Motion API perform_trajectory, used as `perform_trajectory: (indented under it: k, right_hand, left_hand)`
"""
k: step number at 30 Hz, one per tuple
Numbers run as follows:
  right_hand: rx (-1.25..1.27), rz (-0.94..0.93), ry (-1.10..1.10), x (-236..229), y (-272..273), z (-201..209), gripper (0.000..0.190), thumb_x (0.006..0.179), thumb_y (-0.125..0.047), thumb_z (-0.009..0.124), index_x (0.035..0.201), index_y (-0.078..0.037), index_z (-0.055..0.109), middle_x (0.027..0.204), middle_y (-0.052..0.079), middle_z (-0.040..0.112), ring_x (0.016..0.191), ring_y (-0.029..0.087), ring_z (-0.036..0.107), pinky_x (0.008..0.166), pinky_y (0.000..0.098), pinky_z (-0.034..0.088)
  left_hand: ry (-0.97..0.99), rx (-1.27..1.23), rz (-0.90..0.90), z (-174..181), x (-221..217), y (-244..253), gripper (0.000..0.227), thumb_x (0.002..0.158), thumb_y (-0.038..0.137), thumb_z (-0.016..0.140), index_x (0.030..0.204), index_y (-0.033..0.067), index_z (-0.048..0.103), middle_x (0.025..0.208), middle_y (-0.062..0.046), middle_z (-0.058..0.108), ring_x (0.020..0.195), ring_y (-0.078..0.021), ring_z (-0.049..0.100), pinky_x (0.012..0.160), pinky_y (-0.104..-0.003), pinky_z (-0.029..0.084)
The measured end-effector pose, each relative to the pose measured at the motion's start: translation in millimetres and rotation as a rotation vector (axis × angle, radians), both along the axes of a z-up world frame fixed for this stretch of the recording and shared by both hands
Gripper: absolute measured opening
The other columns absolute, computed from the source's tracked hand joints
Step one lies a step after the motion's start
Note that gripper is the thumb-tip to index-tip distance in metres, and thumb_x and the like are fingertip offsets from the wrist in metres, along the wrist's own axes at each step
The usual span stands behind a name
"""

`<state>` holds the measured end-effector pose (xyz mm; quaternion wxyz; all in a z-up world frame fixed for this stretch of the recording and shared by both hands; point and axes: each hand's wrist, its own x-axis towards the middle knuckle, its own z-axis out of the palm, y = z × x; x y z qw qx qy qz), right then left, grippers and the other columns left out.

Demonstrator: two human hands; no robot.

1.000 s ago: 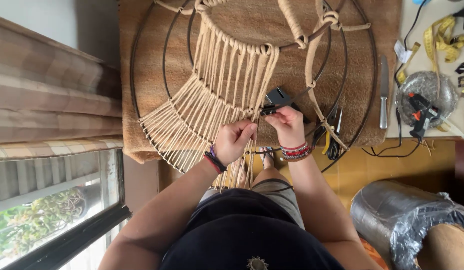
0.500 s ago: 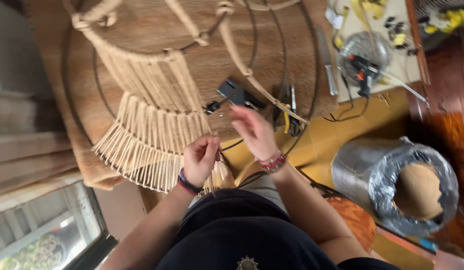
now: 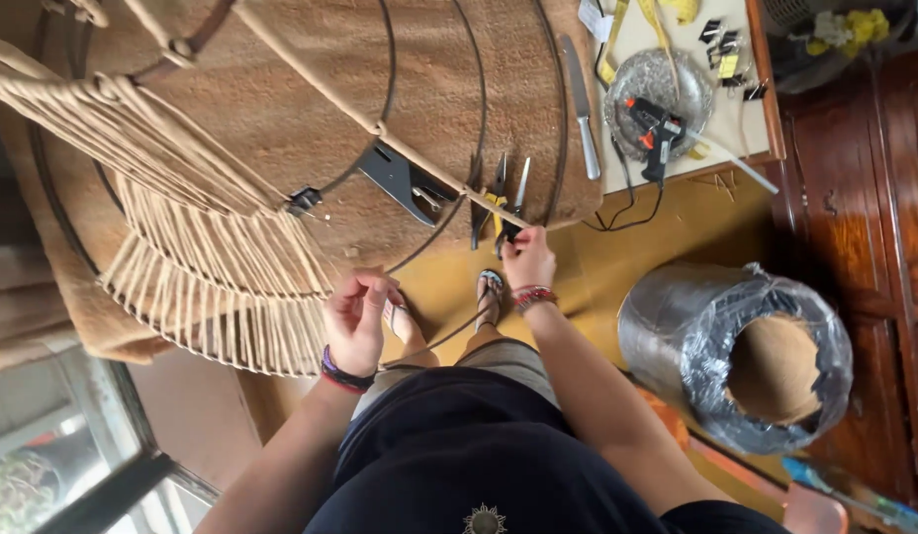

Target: Assembling a wicker furniture piece by cutting and attaching strips using hand tools.

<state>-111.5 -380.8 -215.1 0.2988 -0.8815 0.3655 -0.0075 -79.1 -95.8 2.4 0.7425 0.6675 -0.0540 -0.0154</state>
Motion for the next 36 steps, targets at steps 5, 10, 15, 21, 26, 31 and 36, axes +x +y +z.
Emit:
perform_trajectory:
  k: [5, 10, 15, 21, 26, 31, 36]
  right_hand:
    - [0.329, -0.127, -0.09, 14, 10, 9, 0.039, 0.08, -0.026, 0.084, 0.099, -0.018, 0.051, 0.078, 0.003, 0.076, 0.06, 0.025, 0.072, 0.058, 0.0379, 0.059]
    - [0.376, 0.065, -0.004, -21, -21, 12, 0.04, 0.078, -0.035, 0.084, 0.094, -0.017, 0.054, 0.075, 0.007, 0.074, 0.058, 0.025, 0.073, 0.049, 0.0318, 0.06]
    - [0.381, 0.459, 0.158, -92, -57, 62, 0.046, 0.072, -0.041, 0.086, 0.099, -0.024, 0.054, 0.083, 0.001, 0.077, 0.081, 0.026, 0.076, 0.073, 0.037, 0.058]
    - [0.654, 0.383, 0.148, -115, -113, 98, 0.067, 0.079, -0.018, 0.079, 0.14, -0.019, 0.053, 0.095, 0.011, 0.076, 0.079, 0.019, 0.072, 0.075, 0.0323, 0.06]
    - [0.764, 0.302, 0.07, -110, -130, 115, 0.064, 0.081, -0.011, 0.078, 0.141, -0.01, 0.056, 0.093, 0.012, 0.074, 0.074, 0.016, 0.066, 0.069, 0.0294, 0.06]
    - [0.593, 0.376, 0.123, -96, -132, 128, 0.062, 0.08, -0.012, 0.079, 0.139, -0.012, 0.059, 0.093, 0.008, 0.076, 0.074, 0.013, 0.068, 0.067, 0.0272, 0.059]
    - [0.696, 0.414, 0.028, -79, -135, 134, 0.06, 0.084, -0.008, 0.078, 0.14, -0.01, 0.058, 0.092, 0.01, 0.076, 0.071, 0.014, 0.066, 0.062, 0.0243, 0.056]
  left_hand:
    - [0.032, 0.03, 0.03, -37, -28, -40, 0.024, 0.103, 0.006, 0.058, 0.082, 0.002, 0.07, 0.071, -0.012, 0.07, 0.077, -0.0237, 0.071, 0.099, -0.048, 0.051]
    - [0.229, 0.317, -0.131, -60, -47, -76, 0.018, 0.096, 0.011, 0.059, 0.091, 0.0114, 0.076, 0.074, -0.006, 0.075, 0.077, -0.0228, 0.071, 0.092, -0.045, 0.054]
    - [0.519, 0.74, -0.252, -147, -57, -111, 0.022, 0.1, 0.043, 0.061, 0.106, 0.0249, 0.073, 0.1, -0.005, 0.077, 0.1, -0.0372, 0.071, 0.091, -0.05, 0.056]
    - [0.64, 0.719, -0.306, -210, -38, -168, 0.022, 0.095, 0.046, 0.061, 0.112, 0.0431, 0.073, 0.108, 0.008, 0.077, 0.111, -0.0265, 0.07, 0.099, -0.04, 0.055]
    - [0.739, 0.65, -0.287, -279, -26, -208, 0.042, 0.085, 0.048, 0.073, 0.124, 0.0321, 0.071, 0.102, -0.002, 0.079, 0.108, -0.0284, 0.072, 0.1, -0.039, 0.056]
    - [0.801, 0.089, -0.173, -311, 7, -256, 0.06, 0.095, 0.038, 0.067, 0.143, 0.0025, 0.062, 0.128, -0.023, 0.069, 0.129, -0.0399, 0.059, 0.109, -0.035, 0.048]
    - [0.953, 0.664, -0.048, -271, 6, -248, 0.062, 0.064, 0.049, 0.086, 0.115, 0.0147, 0.077, 0.115, -0.008, 0.076, 0.116, -0.0271, 0.069, 0.1, -0.041, 0.058]
